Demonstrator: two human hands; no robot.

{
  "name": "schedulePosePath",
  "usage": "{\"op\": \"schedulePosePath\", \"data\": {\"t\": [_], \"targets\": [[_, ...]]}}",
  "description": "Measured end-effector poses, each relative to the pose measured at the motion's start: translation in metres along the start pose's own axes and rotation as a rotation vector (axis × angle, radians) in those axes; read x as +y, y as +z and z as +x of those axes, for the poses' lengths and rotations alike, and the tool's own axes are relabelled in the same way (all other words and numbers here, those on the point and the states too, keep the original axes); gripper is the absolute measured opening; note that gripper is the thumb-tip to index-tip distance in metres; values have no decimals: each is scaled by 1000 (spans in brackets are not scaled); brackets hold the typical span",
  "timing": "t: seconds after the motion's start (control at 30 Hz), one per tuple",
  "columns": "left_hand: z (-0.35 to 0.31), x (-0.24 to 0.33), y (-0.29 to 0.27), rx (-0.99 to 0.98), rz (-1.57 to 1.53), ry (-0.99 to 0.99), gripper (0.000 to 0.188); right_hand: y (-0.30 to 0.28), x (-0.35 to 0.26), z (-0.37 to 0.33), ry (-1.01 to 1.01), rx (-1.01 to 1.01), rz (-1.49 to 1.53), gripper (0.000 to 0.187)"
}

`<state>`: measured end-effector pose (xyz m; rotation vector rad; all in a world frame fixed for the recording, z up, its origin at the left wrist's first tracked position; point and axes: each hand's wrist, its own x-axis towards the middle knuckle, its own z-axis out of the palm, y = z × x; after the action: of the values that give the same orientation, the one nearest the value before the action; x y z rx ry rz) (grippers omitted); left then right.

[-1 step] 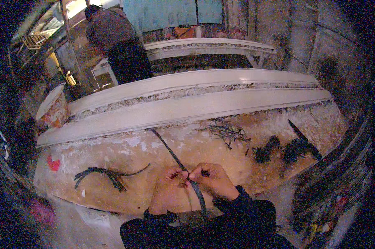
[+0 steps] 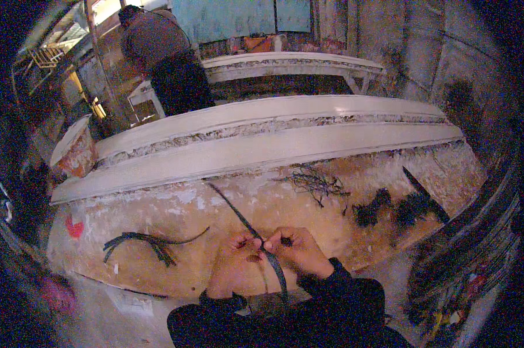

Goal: The person sits at a low table and uses a knife to cut a long black rubber strip into smaller pieces. They repeatedly measure, cut, and separate the rubber segments, placing the cut pieces on the table.

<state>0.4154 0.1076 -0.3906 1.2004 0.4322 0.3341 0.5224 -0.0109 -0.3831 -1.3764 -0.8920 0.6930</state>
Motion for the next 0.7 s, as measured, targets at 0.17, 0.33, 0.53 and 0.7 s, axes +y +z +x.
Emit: {"op": "schedulePosePath", "data": {"t": [0.17, 0.33, 0.53, 0.7], "targets": [[2, -12, -5, -54, -182, 25, 9, -1, -8, -3, 102, -33, 149, 9], [2, -12, -5, -43, -156, -7, 6, 1, -6, -1, 175, 7, 223, 8], [2, -10, -7, -48, -52, 29, 3, 1, -8, -2, -76, 56, 72, 11], [-2, -5, -2, -25, -56, 32, 7, 3, -8, -3, -142, 93, -34, 13]]}}
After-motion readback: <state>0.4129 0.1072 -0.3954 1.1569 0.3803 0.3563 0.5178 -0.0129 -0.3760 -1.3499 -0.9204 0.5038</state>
